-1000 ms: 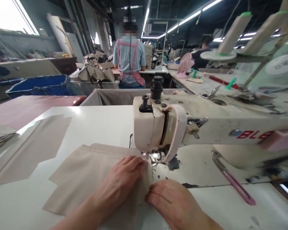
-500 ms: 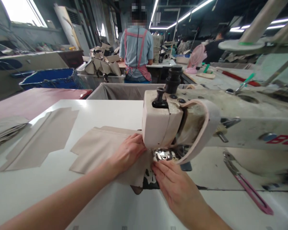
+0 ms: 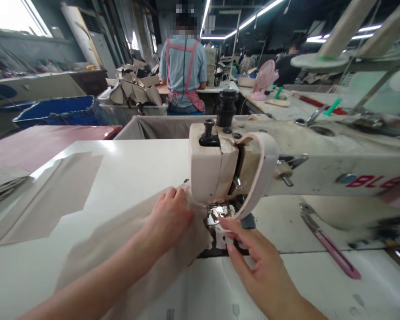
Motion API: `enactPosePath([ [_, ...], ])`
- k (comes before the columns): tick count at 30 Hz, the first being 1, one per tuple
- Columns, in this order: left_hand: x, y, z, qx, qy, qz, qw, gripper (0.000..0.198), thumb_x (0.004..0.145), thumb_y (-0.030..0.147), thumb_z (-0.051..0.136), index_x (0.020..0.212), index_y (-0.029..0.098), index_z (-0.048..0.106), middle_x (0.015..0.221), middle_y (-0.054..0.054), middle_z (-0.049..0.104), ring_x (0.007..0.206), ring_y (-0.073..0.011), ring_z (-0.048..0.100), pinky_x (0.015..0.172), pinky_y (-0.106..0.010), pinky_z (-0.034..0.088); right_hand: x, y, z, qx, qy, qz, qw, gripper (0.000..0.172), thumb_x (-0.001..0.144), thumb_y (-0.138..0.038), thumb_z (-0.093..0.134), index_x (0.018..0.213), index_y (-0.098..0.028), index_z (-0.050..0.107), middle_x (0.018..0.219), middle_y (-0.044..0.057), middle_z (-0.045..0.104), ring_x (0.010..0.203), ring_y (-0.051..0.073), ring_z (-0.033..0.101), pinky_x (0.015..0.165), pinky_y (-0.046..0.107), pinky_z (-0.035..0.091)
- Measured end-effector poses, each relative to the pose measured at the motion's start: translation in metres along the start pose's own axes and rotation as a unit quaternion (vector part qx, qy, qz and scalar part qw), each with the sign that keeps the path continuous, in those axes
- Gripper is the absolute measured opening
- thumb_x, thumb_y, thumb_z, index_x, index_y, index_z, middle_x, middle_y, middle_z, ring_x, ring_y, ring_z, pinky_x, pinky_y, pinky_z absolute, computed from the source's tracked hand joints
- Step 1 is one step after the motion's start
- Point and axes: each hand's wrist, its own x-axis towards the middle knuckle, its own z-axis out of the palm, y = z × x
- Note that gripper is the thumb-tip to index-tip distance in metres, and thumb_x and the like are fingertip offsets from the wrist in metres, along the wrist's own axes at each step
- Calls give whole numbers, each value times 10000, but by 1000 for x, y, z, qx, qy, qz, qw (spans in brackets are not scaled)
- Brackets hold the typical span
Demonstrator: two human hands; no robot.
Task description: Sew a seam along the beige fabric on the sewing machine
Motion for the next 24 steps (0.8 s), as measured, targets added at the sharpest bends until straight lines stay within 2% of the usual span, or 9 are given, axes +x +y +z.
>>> enactPosePath([
  [1,-12,5,2,25,1,-13,1000,262,833,174,588,1056,41,621,1032,-207,617,969,-337,556,822,-526,499,-6,-5,0,134,9,96,986,369,894,-202,521,1258,-250,554,1280,100,599,1190,242,565,1011,453,465],
  [3,-36,13,8,77,39,-23,996,375,829,187,585,1155,1,566,1061,-232,605,961,-353,547,803,-542,507,-17,-18,4,374,-47,268,887,381,839,-297,624,1209,-215,576,1257,122,619,1178,273,580,971,441,491],
  [5,-52,16,12,88,93,14,992,393,889,174,498,1254,30,502,1179,-218,571,1062,-342,520,867,-512,502,-23,-30,11,484,-137,346,792,433,742,-362,732,1113,-166,628,1113,135,689,1077,296,643,915,426,517],
  [6,-57,17,12,70,106,52,991,381,919,156,441,1287,66,482,1228,-192,556,1111,-318,505,909,-476,495,-23,-35,15,496,-146,351,780,457,696,-387,773,1070,-157,645,1034,124,713,1015,290,671,883,407,529],
  [9,-59,18,7,-48,45,174,983,367,964,143,360,1311,176,476,1178,-103,597,1054,-211,558,917,-318,505,-14,-40,20,455,-63,329,825,401,680,-383,803,985,-173,648,962,71,717,910,224,686,808,331,546],
  [13,-54,18,0,-187,-20,219,958,311,975,179,366,1247,192,516,1005,-65,642,869,-166,605,814,-250,531,4,-32,18,400,-36,320,858,303,699,-356,785,879,-156,647,825,38,712,779,182,673,741,303,555],
  [15,-49,19,1,-243,-5,195,950,285,970,165,359,1196,174,531,1001,-76,647,878,-171,609,811,-261,523,9,-26,20,390,-29,326,861,346,648,-395,805,840,-150,655,735,22,699,698,184,665,688,316,563],
  [18,-32,20,0,-290,-3,99,952,212,934,162,424,1089,168,569,848,-42,655,760,-155,615,690,-234,499,10,-20,25,371,-13,332,867,414,590,-431,828,844,-147,665,705,15,690,651,191,658,636,325,562],
  [24,6,24,-13,-304,-147,19,941,121,832,159,526,877,173,637,689,14,595,625,-123,544,576,-191,399,10,-14,31,343,1,321,883,386,618,-422,801,860,-154,667,655,-20,651,583,141,626,584,269,537],
])
